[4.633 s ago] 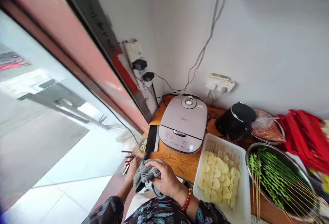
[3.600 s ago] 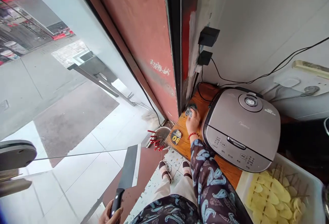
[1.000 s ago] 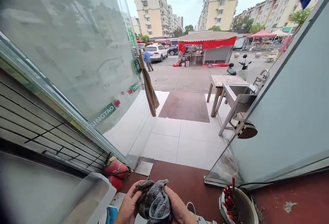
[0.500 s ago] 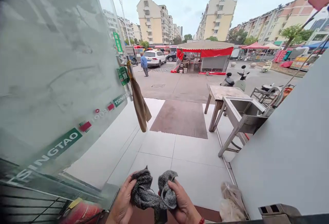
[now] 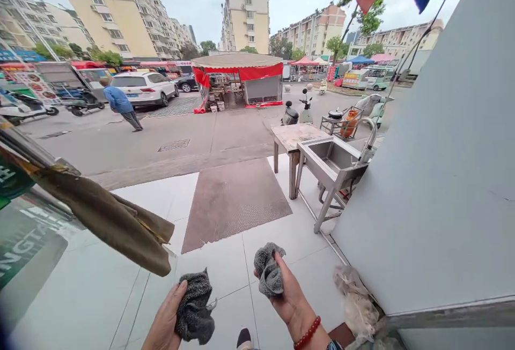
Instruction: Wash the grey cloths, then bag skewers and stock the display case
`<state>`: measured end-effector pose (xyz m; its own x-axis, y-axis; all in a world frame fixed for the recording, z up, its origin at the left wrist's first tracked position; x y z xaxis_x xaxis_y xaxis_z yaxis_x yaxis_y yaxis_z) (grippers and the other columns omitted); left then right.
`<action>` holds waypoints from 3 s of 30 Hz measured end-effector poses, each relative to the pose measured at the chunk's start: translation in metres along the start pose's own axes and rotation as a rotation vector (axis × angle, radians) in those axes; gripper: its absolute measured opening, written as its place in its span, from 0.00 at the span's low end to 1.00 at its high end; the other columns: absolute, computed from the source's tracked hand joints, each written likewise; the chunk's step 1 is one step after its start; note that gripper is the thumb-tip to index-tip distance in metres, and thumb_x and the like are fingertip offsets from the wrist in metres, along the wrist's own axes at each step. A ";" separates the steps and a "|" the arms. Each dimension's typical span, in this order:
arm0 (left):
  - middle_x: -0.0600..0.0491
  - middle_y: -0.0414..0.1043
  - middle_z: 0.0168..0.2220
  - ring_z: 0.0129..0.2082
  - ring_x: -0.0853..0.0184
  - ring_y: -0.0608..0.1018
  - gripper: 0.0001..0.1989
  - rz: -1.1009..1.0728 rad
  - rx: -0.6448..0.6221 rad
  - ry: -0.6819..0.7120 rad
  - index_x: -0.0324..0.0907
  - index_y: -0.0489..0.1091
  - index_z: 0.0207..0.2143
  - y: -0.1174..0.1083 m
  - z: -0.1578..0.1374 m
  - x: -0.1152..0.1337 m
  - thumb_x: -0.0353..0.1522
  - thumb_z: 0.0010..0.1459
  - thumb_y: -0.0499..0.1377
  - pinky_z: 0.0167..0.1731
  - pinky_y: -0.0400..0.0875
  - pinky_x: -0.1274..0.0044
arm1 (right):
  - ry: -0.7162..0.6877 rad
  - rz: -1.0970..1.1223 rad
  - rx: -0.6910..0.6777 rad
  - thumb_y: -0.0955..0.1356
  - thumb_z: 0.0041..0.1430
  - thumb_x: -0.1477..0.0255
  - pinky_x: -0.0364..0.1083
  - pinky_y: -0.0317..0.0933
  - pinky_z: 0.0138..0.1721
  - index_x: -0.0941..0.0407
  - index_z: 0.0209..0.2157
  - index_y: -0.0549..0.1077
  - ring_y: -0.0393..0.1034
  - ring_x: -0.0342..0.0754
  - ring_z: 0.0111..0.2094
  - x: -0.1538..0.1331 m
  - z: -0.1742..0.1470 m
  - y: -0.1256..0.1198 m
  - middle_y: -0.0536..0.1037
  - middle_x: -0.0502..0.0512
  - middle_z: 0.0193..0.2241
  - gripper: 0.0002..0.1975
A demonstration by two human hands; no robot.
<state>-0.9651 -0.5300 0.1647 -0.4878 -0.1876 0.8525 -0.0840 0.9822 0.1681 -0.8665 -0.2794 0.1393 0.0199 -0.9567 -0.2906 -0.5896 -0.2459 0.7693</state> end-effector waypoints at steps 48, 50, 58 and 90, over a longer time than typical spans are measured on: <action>0.49 0.73 0.50 0.45 0.62 0.74 0.22 0.425 -1.529 -0.538 0.45 0.70 0.50 0.870 0.440 0.139 0.38 0.53 0.65 0.46 0.67 0.73 | -1.190 -0.242 0.653 0.72 0.56 0.63 0.52 0.50 0.64 0.51 0.60 0.64 0.60 0.51 0.60 -0.582 0.479 0.189 0.69 0.56 0.58 0.31; 0.46 0.69 0.55 0.47 0.59 0.75 0.27 0.533 -1.589 -0.568 0.46 0.70 0.54 0.885 0.435 0.130 0.38 0.51 0.67 0.47 0.67 0.70 | -1.231 -0.193 0.834 0.72 0.55 0.66 0.53 0.53 0.62 0.51 0.58 0.66 0.63 0.52 0.58 -0.607 0.460 0.153 0.71 0.56 0.56 0.29; 0.43 0.75 0.46 0.40 0.61 0.78 0.31 0.800 -1.180 -0.360 0.41 0.71 0.52 0.918 0.562 0.145 0.46 0.49 0.67 0.42 0.69 0.71 | -0.912 -0.749 1.300 0.64 0.49 0.79 0.63 0.39 0.66 0.49 0.53 0.74 0.55 0.56 0.63 -0.638 0.429 -0.035 0.70 0.51 0.57 0.28; 0.48 0.76 0.33 0.28 0.69 0.76 0.24 0.795 -1.063 -0.410 0.38 0.73 0.42 1.037 0.595 0.081 0.46 0.49 0.66 0.31 0.66 0.76 | -0.707 -1.197 1.230 0.60 0.41 0.79 0.59 0.63 0.51 0.40 0.58 0.69 0.69 0.59 0.47 -0.683 0.504 -0.059 0.74 0.52 0.49 0.40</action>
<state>-1.6088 0.4791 0.1130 -0.3258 0.6100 0.7223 0.9372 0.3092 0.1615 -1.2523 0.4670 0.0051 0.7081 -0.0662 -0.7030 -0.7054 -0.1108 -0.7001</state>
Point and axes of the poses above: each hand's wrist, its own z-axis towards the middle knuckle, its own y-axis out of the palm, x = y × z, the point moved 5 cm from there along z, towards the middle knuckle
